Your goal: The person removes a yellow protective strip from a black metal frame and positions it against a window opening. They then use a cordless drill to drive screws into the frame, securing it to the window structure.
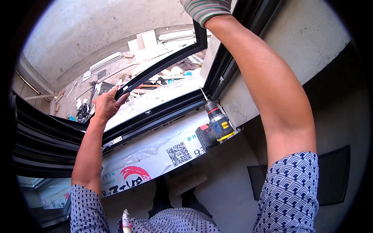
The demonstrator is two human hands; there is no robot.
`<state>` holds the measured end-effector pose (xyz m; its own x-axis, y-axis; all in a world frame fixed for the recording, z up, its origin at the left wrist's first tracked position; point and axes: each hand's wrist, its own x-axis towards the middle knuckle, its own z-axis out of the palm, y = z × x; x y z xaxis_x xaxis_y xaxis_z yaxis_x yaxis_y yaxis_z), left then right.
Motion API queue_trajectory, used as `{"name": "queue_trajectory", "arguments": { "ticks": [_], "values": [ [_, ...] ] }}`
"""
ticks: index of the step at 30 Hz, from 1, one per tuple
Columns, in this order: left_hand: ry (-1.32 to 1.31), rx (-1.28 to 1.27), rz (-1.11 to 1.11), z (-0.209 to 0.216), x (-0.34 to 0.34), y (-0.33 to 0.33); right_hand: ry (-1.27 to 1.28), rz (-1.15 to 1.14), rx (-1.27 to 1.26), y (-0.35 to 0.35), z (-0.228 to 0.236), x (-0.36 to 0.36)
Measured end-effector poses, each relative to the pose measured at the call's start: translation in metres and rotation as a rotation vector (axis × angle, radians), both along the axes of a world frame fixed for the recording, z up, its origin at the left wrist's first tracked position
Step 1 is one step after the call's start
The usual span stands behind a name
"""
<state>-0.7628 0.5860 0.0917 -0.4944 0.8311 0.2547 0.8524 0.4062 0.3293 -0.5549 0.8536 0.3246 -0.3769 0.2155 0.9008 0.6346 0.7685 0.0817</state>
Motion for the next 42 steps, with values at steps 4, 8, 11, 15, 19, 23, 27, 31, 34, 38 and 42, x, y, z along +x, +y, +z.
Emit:
{"name": "queue_trajectory", "arguments": {
  "ticks": [4,8,11,15,19,23,27,31,34,38,42],
  "values": [
    [0.049,0.026,-0.014,0.006,0.001,-0.006,0.04,0.047,0.509,0.031,-0.001,-0.02],
    [0.035,0.068,-0.072,-0.002,0.012,0.009,-0.247,0.042,0.804,0.032,0.015,-0.001],
    [0.058,0.084,-0.069,-0.005,0.015,0.006,-0.425,0.036,0.905,0.032,0.014,-0.004],
    [0.1,-0.017,-0.035,-0.021,0.005,-0.01,-0.808,-0.169,0.832,-0.003,0.014,0.002],
    [0.074,-0.105,0.016,-0.027,0.011,-0.008,-1.087,-0.109,0.61,-0.003,0.023,0.006],
    [0.109,-0.122,0.016,-0.033,0.014,-0.009,-1.162,-0.152,0.616,0.004,0.013,0.013],
    [0.1,-0.118,-0.016,-0.047,0.015,-0.005,-1.245,-0.184,0.54,0.013,0.004,0.017],
    [0.129,-0.164,-0.015,-0.055,0.018,-0.009,-1.269,-0.169,0.449,0.017,-0.01,0.022],
    [0.12,-0.137,-0.039,-0.065,0.022,-0.007,-1.25,-0.106,0.491,0.031,-0.012,0.028],
    [0.098,-0.135,-0.051,-0.074,0.024,-0.006,-1.21,-0.022,0.455,0.04,-0.01,0.037],
    [0.09,-0.119,-0.063,-0.079,0.024,-0.005,-1.191,0.02,0.371,0.076,-0.025,0.038]
  ]
}}
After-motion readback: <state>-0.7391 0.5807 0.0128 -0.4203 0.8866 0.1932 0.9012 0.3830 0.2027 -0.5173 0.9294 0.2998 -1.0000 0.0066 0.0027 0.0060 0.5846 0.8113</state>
